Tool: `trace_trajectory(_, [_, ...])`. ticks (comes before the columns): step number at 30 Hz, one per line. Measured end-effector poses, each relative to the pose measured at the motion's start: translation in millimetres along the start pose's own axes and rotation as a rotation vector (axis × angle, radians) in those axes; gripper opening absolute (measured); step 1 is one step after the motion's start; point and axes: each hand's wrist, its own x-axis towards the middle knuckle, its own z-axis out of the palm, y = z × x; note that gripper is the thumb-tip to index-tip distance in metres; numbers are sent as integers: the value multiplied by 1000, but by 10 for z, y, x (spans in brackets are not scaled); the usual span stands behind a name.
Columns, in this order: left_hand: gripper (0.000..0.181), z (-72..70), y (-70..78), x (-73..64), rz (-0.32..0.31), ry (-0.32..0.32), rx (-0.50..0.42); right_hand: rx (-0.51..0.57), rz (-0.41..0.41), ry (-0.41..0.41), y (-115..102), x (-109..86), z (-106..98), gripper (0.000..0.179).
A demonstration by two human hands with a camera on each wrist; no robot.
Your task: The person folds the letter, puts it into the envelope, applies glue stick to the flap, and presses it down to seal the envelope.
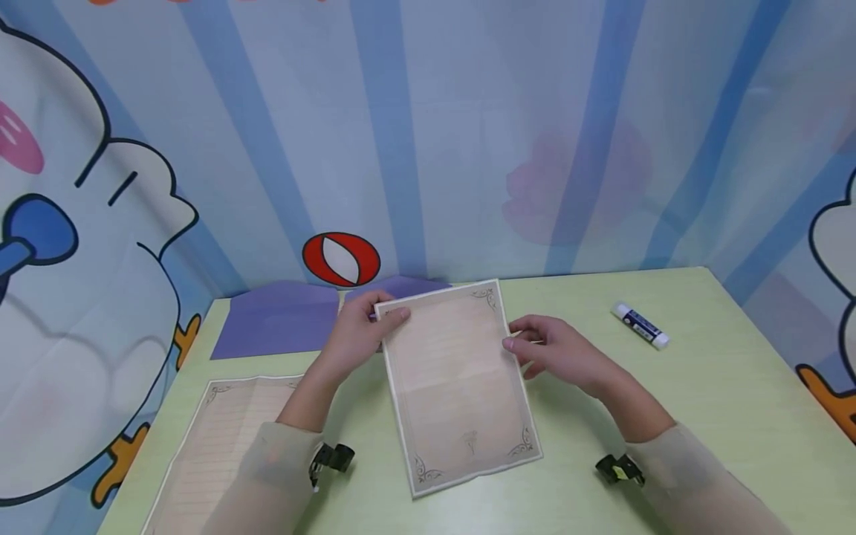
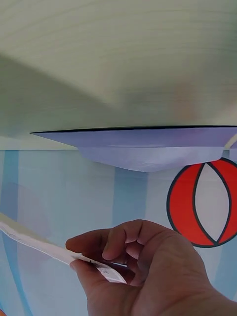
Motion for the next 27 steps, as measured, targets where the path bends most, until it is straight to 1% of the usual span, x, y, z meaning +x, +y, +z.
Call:
trace_trajectory(5, [22, 82, -12, 66, -8, 7, -76, 33, 25, 34, 31, 5, 28, 33])
trace_trajectory(8, [22, 114, -24, 88, -27, 16, -129, 32, 31, 62, 35, -2, 41, 26])
trace_trajectory(13, [27, 145, -32, 86, -90, -2, -254, 35, 32, 110, 39, -12, 46, 25])
trace_trajectory(15, [29, 151, -30, 63, -115, -17, -282, 47, 30, 129, 34, -13, 39, 27])
trace_trajectory(19, [29, 170, -32, -2, -139, -55, -258, 65, 39, 173, 17, -3, 15, 31])
trace_trajectory(22, [28, 199, -30, -55, -139, -83, -233, 79, 46, 204, 2, 5, -1, 33])
trace_trajectory(27, [26, 255, -14, -135, -140, -97, -223, 110, 39, 228, -22, 19, -22, 33])
